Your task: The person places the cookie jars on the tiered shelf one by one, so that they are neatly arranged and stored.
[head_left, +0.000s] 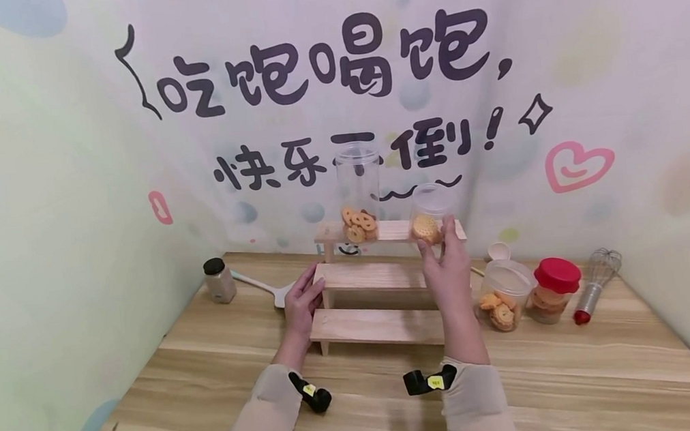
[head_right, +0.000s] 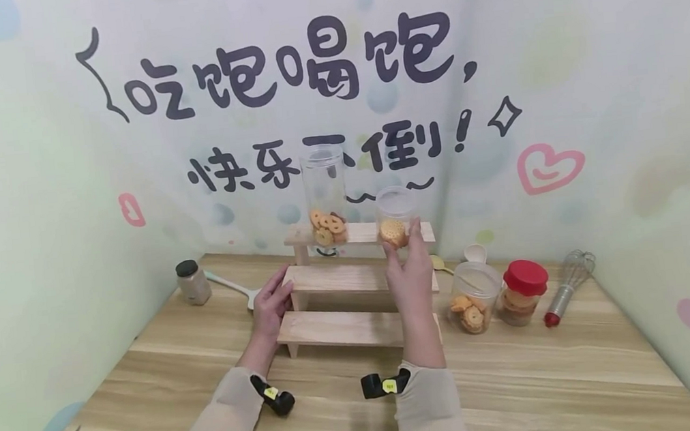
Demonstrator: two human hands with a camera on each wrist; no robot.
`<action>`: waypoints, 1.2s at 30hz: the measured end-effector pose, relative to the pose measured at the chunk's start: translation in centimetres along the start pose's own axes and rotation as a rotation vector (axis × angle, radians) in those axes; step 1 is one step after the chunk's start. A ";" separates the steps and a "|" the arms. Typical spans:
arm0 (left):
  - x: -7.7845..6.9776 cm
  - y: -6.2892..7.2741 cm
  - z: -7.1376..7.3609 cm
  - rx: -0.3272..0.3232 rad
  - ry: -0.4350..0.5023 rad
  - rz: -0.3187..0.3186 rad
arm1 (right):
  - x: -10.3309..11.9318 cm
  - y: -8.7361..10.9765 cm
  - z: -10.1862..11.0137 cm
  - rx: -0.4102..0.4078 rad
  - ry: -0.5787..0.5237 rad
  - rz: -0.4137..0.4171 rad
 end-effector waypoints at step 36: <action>-0.2 -0.2 -0.1 0.019 -0.049 -0.029 | -1.4 -0.7 -0.2 -0.129 -0.008 -0.039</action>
Point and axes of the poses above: each hand's wrist, its own y-axis away from the middle knuckle, its own z-axis out of the back of the hand, x = y × z, the point moved 7 cm from there along -y, towards the middle knuckle, and after that the axes turned 9 degrees about z, right-handed, at the moved point
